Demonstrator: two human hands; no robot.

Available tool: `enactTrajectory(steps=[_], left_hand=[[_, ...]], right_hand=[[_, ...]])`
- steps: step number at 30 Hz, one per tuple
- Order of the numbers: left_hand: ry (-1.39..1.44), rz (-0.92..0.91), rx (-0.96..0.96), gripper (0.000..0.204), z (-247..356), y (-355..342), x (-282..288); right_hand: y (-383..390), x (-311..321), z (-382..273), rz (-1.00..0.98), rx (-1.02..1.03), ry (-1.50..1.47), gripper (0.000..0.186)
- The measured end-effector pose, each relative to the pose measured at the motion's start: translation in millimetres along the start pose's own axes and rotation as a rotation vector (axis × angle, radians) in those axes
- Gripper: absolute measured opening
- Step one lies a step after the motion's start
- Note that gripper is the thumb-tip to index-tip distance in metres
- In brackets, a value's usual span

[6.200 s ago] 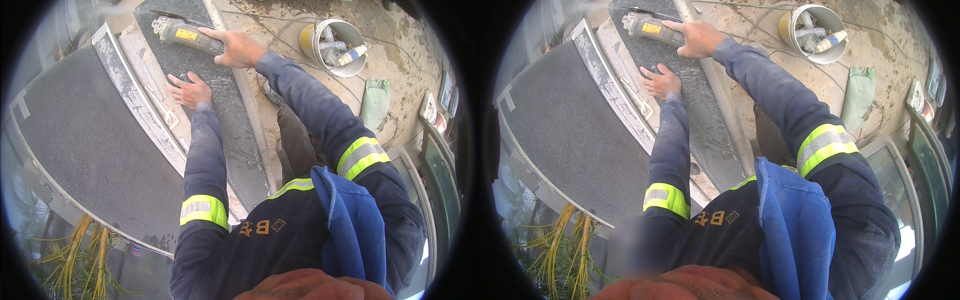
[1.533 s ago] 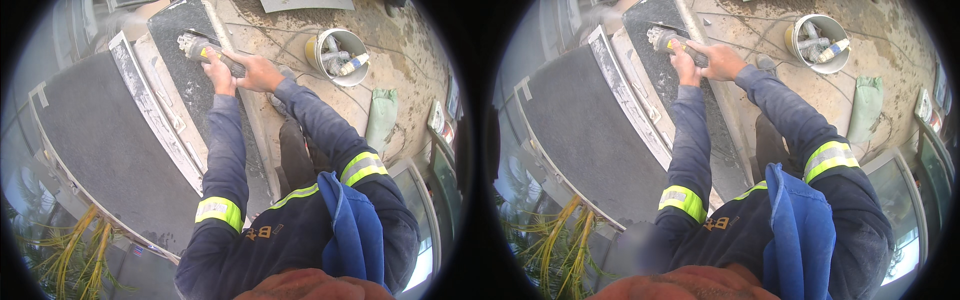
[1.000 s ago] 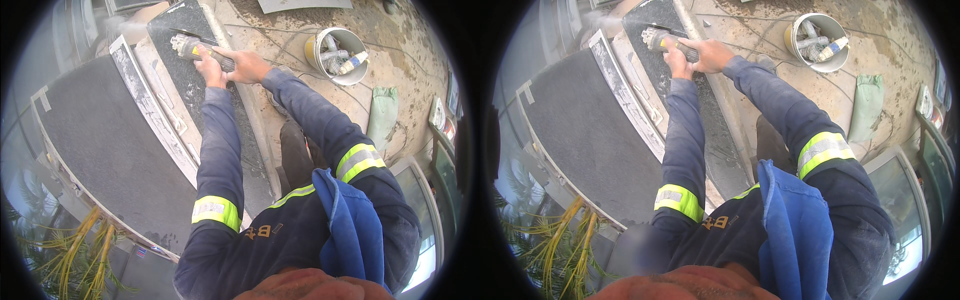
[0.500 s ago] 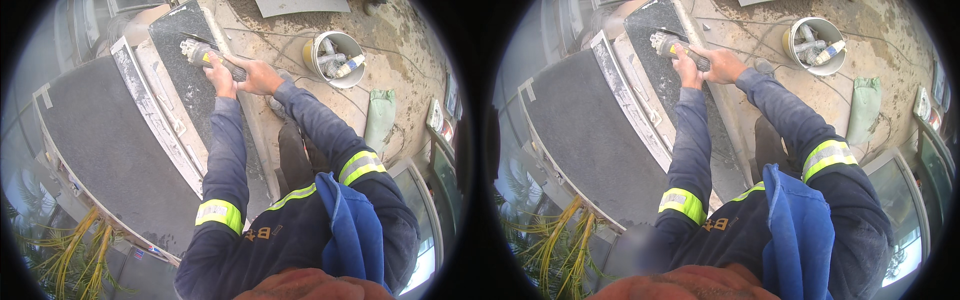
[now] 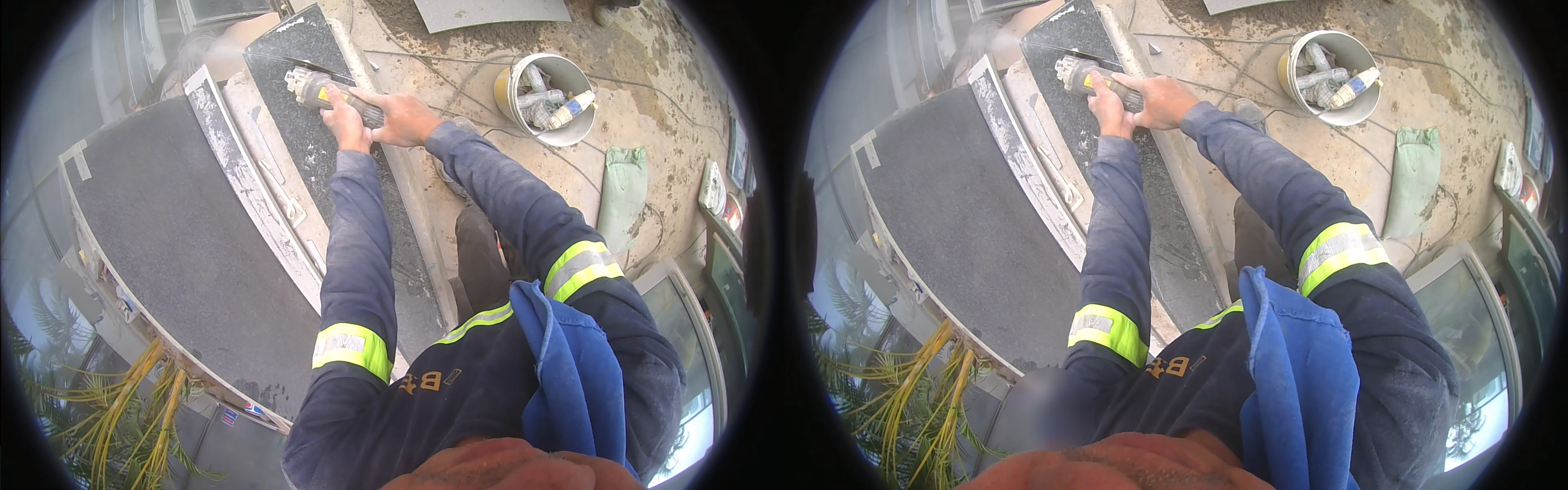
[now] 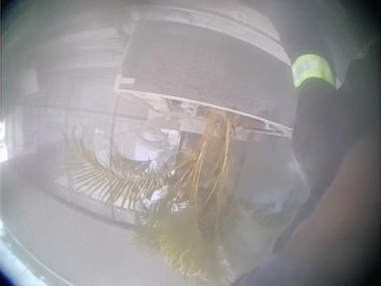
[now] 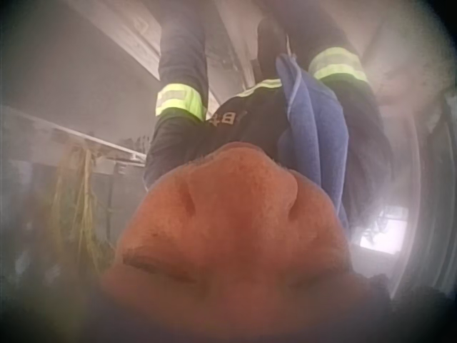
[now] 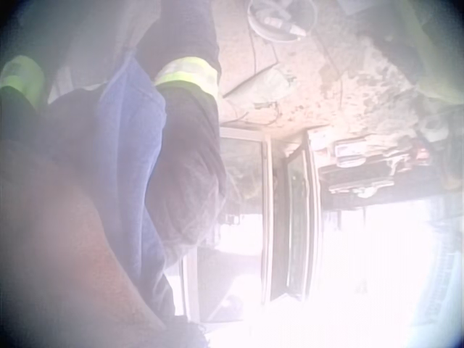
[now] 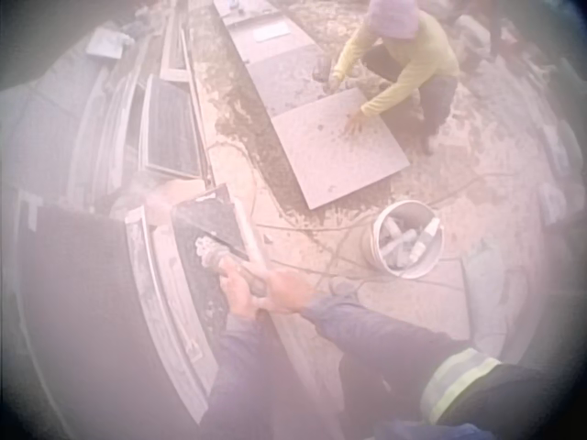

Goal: The person uses an angle grinder to cut a large stone slab on a workbench. They guide the tool along the slab's edge, then reposition the slab and continue cutting. Another worker is visible nearby handling materials.

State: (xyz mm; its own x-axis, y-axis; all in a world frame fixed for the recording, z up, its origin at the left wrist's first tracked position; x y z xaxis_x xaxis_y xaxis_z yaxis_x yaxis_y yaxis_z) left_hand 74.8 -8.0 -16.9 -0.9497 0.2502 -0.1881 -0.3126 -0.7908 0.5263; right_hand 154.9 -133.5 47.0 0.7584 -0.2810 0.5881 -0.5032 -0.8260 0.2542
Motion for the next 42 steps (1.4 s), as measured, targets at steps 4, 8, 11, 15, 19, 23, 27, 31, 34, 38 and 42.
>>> enactTrajectory(steps=[4, 8, 11, 15, 19, 23, 27, 31, 34, 38, 42], left_hand=[[0.011, -0.011, 0.030, 0.067, -2.4, 9.9, -2.1], [0.028, -0.001, 0.040, 0.067, -9.1, 30.5, -1.3], [0.035, -0.005, 0.030, 0.065, -10.7, 37.5, -4.7], [0.006, 0.008, 0.014, 0.067, -11.4, 30.1, -4.9], [-0.006, 0.009, 0.023, 0.070, -7.4, 16.0, -0.2], [-0.004, 0.029, -0.004, 0.068, -6.0, 7.9, 0.0], [0.018, 0.000, 0.031, 0.070, -6.2, 9.4, -2.6], [-0.004, 0.016, 0.043, 0.067, -10.0, 22.9, 0.0], [0.017, 0.002, 0.023, 0.067, -11.8, 37.1, -3.6], [0.015, 0.019, 0.014, 0.066, -12.7, 38.5, -4.0], [0.016, -0.003, 0.007, 0.066, -12.4, 27.4, -4.2]], right_hand=[[6.9, 3.2, 1.1, 0.050, 0.036, -0.029, 0.088], [29.3, 10.2, 0.7, 0.044, 0.037, -0.051, 0.087], [34.0, 13.6, 4.2, 0.040, 0.032, -0.041, 0.086], [29.7, 12.6, 6.6, 0.120, 0.070, -0.019, 0.086], [16.9, 5.5, 3.0, -0.019, -0.015, -0.057, 0.087], [8.0, 1.5, 5.1, 0.044, 0.027, -0.054, 0.088], [7.5, -0.1, 7.2, 0.040, 0.017, -0.033, 0.086], [22.3, 5.1, 6.5, 0.115, 0.067, -0.038, 0.087], [33.3, 7.3, 8.1, 0.055, 0.042, -0.054, 0.087], [34.7, 11.5, 7.2, -0.038, -0.024, -0.033, 0.086], [25.8, 7.7, 9.0, 0.062, 0.025, -0.046, 0.085]])
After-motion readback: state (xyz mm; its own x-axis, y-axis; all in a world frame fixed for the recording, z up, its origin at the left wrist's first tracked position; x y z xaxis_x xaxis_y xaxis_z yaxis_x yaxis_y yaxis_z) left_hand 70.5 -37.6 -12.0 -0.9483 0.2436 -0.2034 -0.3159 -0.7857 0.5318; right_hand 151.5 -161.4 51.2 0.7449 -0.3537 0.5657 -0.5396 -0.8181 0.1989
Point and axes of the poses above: each hand's wrist, its own y-axis away from the middle knuckle, its own x-axis out of the back of the hand, z = x × y, the point moved 9 cm from there along -y, towards the middle knuckle, and after that the axes turned 11 degrees about y, right-handed, at the moved point
